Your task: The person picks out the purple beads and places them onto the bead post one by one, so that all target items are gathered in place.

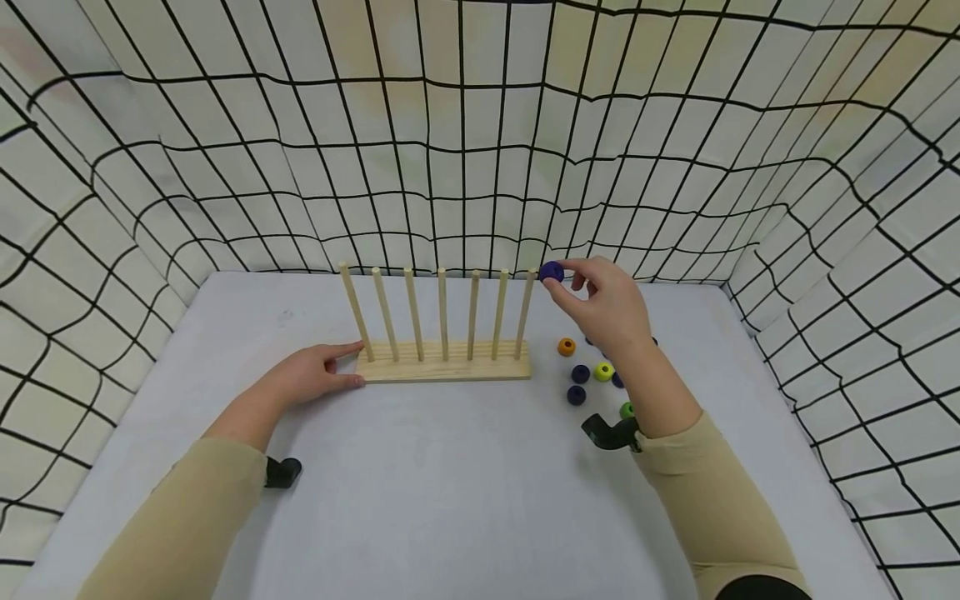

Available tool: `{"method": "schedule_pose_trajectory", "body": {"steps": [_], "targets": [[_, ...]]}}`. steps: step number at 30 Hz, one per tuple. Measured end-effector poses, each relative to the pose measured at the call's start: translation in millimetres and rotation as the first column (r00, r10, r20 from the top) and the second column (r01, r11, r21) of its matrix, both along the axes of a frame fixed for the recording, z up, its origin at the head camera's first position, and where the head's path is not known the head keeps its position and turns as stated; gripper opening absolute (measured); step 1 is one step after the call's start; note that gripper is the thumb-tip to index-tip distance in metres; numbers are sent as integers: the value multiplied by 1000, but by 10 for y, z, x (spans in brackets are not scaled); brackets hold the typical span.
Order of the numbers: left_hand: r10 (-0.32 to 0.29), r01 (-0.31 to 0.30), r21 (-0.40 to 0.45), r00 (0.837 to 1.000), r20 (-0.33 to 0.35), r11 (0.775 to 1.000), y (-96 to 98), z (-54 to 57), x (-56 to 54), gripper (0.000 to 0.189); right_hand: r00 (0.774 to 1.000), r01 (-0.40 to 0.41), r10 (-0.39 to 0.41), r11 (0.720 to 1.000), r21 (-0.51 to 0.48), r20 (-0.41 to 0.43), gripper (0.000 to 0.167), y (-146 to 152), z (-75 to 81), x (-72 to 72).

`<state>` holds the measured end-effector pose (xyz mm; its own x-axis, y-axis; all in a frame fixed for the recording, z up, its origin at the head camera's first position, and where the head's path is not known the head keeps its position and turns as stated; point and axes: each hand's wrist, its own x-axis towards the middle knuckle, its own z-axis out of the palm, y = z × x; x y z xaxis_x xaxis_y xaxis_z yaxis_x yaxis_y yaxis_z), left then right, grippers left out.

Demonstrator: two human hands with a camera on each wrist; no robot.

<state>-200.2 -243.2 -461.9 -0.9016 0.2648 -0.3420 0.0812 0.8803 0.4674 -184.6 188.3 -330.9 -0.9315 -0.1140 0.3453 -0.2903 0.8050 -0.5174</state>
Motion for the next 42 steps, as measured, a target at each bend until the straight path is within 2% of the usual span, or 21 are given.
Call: {"method": "schedule_pose_trajectory", "body": {"steps": [9,15,24,42], "targets": [[3,-3,1,1000,17,1000,34,33,3,84,1000,9,-10,999,-52,-9,43,-66,-5,-28],[2,-2,7,1000,18,1000,20,10,-6,85,1000,2,-3,998,-68,-9,43,-115,7,-45],[-2,2,0,1000,20,1000,-3,-32,-23,87,999,20,-17,998,-66,40,44,-157,-7,-66],[10,-10,-1,1000,25,1000,12,16,-3,87,1000,18,-17,998,-57,20,42,-280,-80,-135]]}}
